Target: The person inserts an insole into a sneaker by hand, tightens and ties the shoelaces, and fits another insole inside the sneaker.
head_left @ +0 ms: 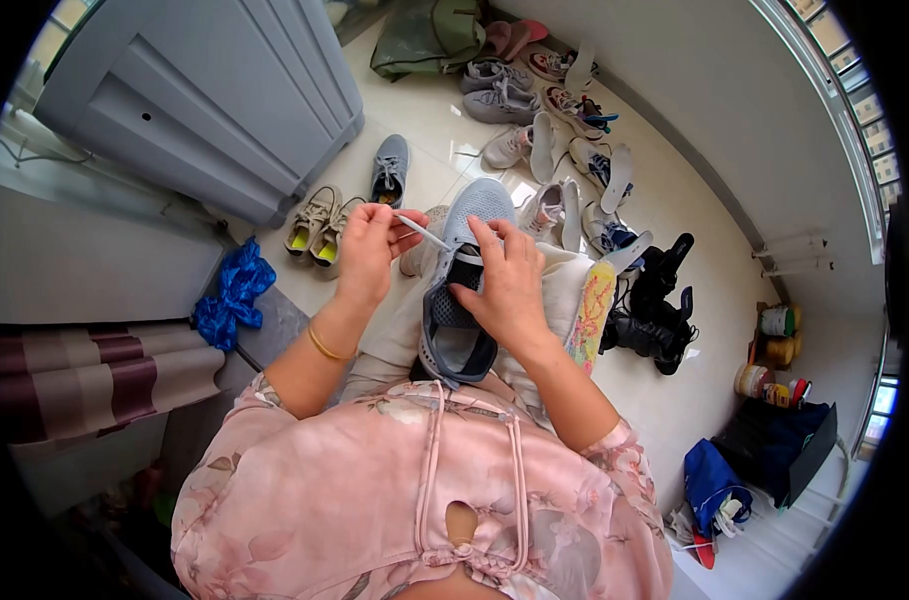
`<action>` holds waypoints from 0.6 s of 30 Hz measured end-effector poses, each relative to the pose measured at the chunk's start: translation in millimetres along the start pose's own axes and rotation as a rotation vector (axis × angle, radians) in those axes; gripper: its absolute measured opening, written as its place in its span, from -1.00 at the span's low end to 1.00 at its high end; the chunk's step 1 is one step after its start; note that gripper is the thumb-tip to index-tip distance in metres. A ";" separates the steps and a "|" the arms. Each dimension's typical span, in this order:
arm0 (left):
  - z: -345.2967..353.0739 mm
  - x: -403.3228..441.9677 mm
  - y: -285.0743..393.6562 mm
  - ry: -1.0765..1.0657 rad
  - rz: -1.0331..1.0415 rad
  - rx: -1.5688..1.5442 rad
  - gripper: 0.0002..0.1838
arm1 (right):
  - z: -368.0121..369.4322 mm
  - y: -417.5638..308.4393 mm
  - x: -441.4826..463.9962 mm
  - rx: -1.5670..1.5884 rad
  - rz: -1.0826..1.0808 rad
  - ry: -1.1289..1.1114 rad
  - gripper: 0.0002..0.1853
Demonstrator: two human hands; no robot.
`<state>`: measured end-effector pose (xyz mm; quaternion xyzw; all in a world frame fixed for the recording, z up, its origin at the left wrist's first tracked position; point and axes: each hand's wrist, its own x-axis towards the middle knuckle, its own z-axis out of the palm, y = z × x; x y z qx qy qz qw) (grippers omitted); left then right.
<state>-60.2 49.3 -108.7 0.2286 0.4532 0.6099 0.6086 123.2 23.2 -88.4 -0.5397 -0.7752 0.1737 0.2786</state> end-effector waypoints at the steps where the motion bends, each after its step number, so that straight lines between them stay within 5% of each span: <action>1: -6.7 4.2 13.1 0.058 -0.156 -0.162 -0.89 | 0.2 1.8 -1.6 -0.010 0.033 -0.023 -0.12; 5: -75.6 39.2 37.6 0.085 -0.237 -0.469 -0.84 | 4.1 8.3 -7.0 0.044 0.125 0.004 -0.10; 18: -224.3 53.4 145.1 0.575 0.377 -0.415 -0.88 | 7.7 17.6 -14.2 0.139 0.216 0.067 -0.15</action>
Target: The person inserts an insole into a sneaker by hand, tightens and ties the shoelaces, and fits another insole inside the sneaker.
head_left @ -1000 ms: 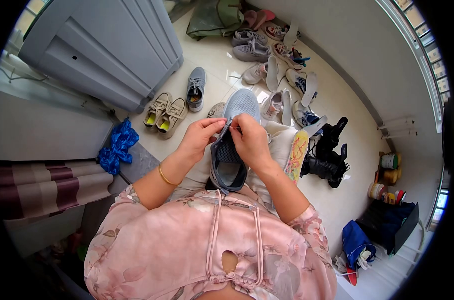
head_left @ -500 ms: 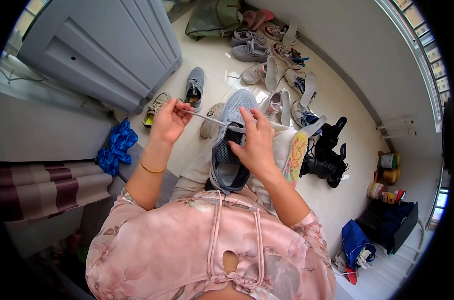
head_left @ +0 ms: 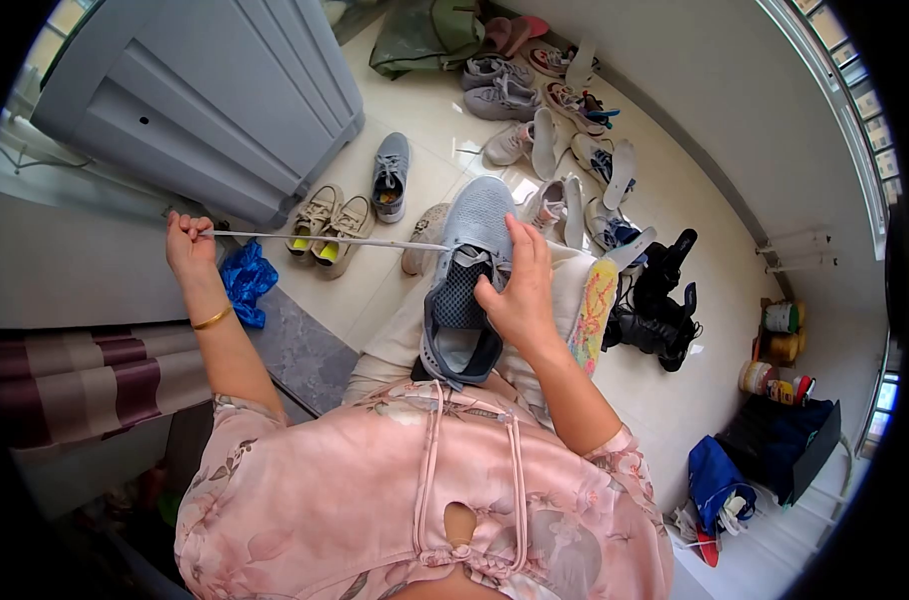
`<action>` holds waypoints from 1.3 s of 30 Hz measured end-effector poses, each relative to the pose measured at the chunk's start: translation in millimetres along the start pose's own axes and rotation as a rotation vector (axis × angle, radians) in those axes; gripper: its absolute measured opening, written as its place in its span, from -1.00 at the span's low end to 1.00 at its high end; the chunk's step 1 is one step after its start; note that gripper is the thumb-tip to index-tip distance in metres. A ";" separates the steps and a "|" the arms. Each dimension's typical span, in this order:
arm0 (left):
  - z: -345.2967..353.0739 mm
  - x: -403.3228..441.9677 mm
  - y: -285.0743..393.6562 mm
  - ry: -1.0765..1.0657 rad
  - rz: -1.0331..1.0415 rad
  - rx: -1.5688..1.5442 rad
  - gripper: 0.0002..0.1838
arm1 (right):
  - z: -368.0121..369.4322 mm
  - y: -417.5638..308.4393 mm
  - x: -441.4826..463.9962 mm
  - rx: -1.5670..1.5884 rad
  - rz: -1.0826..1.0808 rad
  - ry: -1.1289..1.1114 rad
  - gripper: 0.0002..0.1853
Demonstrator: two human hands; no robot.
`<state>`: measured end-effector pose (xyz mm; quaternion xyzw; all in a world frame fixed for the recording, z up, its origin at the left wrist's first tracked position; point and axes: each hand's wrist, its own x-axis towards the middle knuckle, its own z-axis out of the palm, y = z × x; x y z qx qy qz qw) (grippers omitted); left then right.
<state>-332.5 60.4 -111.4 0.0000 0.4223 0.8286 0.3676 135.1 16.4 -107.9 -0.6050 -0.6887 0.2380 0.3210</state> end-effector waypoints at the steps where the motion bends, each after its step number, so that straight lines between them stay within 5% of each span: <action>1: -2.4 2.9 4.0 0.033 0.037 0.011 -0.88 | -0.3 0.5 -0.3 0.003 0.003 0.000 -0.16; 16: -11.0 25.9 3.2 0.242 0.349 0.156 -0.87 | 1.2 15.2 0.3 0.113 -0.020 0.045 -0.42; 19: -15.4 21.5 -22.2 0.221 0.320 0.418 -0.88 | -0.6 18.6 -1.3 0.096 -0.010 0.031 -0.43; 24: -25.6 6.1 -92.1 -0.202 0.429 1.282 -0.54 | -7.2 16.3 -7.9 0.304 0.201 -0.039 -0.49; 26: 18.4 -78.5 -108.8 -0.449 0.538 1.288 -0.52 | -4.6 27.6 -10.7 0.388 0.248 -0.066 -0.52; 28: 29.5 -140.1 -132.9 -0.766 0.326 1.075 -0.48 | 10.3 55.2 -15.8 0.431 0.210 -0.062 -0.55; 31: 61.7 -234.1 -122.1 -1.109 0.109 1.212 -0.45 | 24.5 77.9 -21.3 0.503 0.180 -0.001 -0.58; 34: 61.4 -261.4 -136.1 -1.166 0.345 1.262 -0.52 | 14.3 75.2 -25.9 0.460 0.272 -0.121 -0.57; 39: 53.2 -252.4 -147.9 -1.093 0.421 1.197 -0.74 | -9.7 76.0 -24.1 0.441 0.364 -0.286 -0.74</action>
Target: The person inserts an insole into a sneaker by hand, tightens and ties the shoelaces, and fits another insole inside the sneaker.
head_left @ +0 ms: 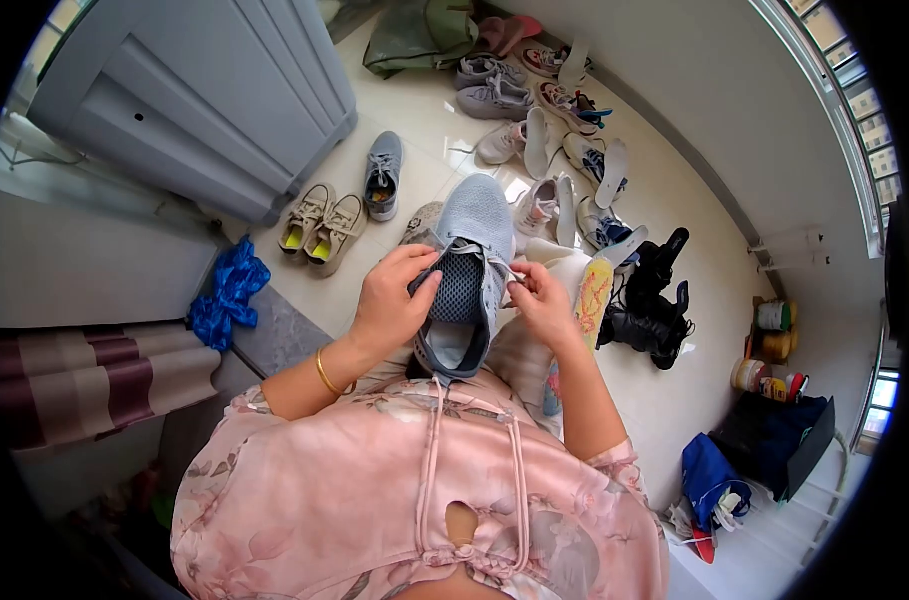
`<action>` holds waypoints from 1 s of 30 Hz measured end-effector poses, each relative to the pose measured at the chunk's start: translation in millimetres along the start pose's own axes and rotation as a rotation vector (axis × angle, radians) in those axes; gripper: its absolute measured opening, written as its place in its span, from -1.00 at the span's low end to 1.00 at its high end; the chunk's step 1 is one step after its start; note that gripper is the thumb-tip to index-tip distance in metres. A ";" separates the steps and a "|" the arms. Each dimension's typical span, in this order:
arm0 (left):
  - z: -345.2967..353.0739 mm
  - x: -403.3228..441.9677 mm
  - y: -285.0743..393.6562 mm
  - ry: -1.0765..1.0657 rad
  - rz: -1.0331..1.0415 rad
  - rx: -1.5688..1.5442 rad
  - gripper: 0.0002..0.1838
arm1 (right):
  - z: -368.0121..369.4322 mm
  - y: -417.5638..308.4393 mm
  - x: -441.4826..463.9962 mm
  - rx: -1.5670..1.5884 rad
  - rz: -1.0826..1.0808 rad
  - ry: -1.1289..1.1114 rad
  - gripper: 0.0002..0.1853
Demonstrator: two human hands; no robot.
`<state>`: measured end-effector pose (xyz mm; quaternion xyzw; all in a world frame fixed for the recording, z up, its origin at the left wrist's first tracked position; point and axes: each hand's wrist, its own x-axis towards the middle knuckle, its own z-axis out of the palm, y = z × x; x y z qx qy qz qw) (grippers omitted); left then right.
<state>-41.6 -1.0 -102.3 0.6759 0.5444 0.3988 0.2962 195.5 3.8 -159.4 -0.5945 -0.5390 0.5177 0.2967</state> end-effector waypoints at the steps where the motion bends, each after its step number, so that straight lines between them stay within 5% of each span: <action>1: -0.1 0.9 -1.2 0.017 -0.019 -0.016 -0.78 | -9.2 -9.7 -1.7 -0.043 0.010 -0.014 -0.78; 10: -1.3 1.2 -8.0 0.054 -0.033 -0.051 -0.82 | -151.1 -90.6 -57.8 -0.119 0.058 -0.016 -0.83; 22: 1.9 3.2 -15.0 0.083 -0.085 -0.133 -0.84 | -255.4 -48.8 -135.3 -0.104 0.209 0.286 -0.88; 30: 1.6 3.0 -10.1 0.066 -0.116 -0.124 -0.85 | -280.9 -9.6 -167.9 0.467 -0.168 0.461 -0.80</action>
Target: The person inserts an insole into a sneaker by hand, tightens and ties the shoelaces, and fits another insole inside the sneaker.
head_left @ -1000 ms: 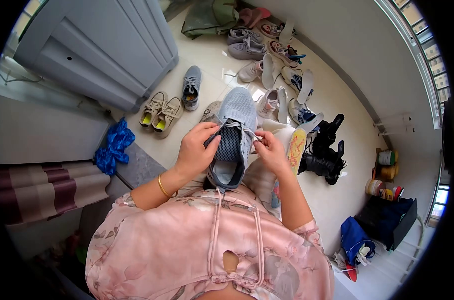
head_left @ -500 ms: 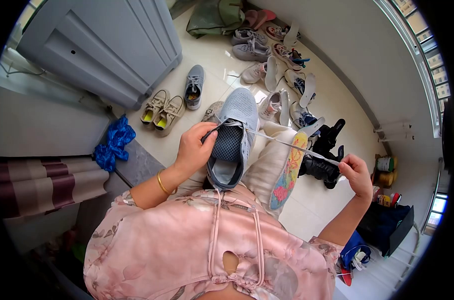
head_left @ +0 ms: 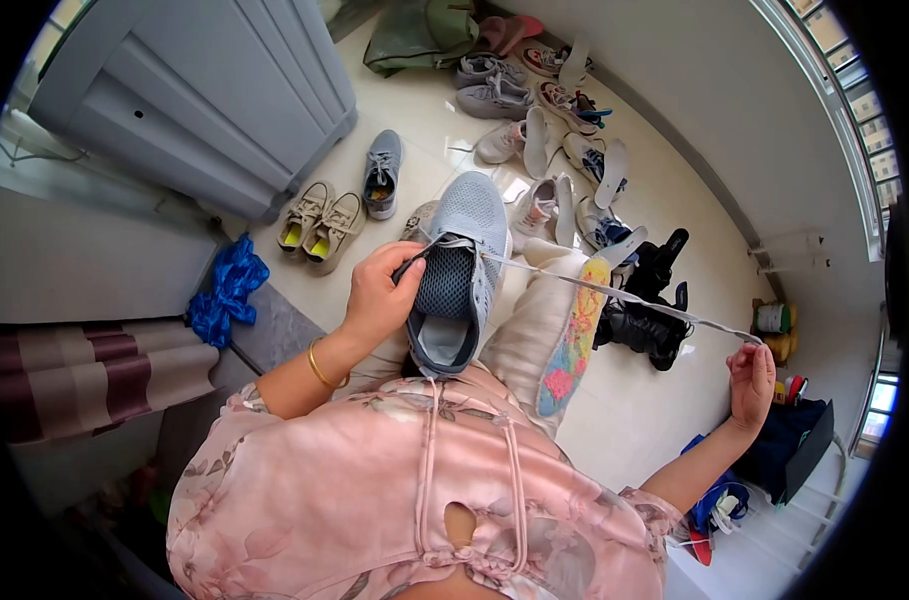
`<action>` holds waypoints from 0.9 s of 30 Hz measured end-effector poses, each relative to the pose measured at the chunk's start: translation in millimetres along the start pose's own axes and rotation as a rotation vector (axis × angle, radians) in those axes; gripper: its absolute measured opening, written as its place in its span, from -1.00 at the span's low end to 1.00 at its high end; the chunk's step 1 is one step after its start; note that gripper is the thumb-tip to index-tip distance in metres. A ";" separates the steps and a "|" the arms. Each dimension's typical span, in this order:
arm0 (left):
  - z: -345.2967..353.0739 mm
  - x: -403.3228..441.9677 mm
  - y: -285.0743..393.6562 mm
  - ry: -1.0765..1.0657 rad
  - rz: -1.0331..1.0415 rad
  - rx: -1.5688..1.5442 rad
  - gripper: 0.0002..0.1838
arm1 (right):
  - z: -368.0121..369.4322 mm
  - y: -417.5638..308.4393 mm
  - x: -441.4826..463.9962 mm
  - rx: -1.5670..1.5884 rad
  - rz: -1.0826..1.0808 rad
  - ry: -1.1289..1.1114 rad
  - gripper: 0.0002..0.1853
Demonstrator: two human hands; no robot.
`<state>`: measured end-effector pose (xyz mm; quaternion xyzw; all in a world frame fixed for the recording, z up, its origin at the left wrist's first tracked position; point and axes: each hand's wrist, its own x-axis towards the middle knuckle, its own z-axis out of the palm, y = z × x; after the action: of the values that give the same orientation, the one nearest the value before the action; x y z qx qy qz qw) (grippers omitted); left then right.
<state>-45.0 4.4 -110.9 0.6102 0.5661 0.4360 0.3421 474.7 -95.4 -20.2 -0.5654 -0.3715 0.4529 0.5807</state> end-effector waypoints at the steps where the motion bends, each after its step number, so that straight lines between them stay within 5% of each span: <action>1: 0.5 0.1 0.2 -0.002 0.000 -0.002 -0.85 | 1.4 -1.3 3.2 0.041 -0.033 -0.146 -0.75; 5: 0.1 -0.6 2.0 -0.007 0.005 -0.014 -0.85 | 35.4 10.6 18.9 0.098 -0.068 0.126 -0.72; 8: 0.9 -0.2 2.2 -0.011 0.015 -0.004 -0.85 | 62.5 33.1 33.2 -0.087 0.019 0.128 -0.73; 10: 0.9 -1.3 3.0 -0.012 0.021 0.005 -0.85 | 111.0 46.7 34.5 -0.061 0.067 -0.060 -0.73; 14: 3.0 -1.5 3.4 -0.011 0.044 0.026 -0.85 | 234.8 77.8 4.8 0.574 0.596 -0.434 -0.51; 16: 3.1 -2.1 3.7 -0.013 0.060 0.040 -0.85 | 278.6 97.7 -5.8 0.767 0.976 -0.280 -0.49; 22: 0.7 -3.7 4.0 -0.020 0.068 0.031 -0.85 | 273.4 116.9 49.3 0.917 0.721 0.169 -0.62; 27: 0.6 -3.5 -0.8 0.003 0.072 0.021 -0.86 | 181.5 84.5 97.1 1.156 0.349 0.177 -0.66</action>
<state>-44.7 1.0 -112.4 0.6332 0.5487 0.4430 0.3190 324.9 50.4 -96.6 -0.2468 0.0823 0.6209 0.7394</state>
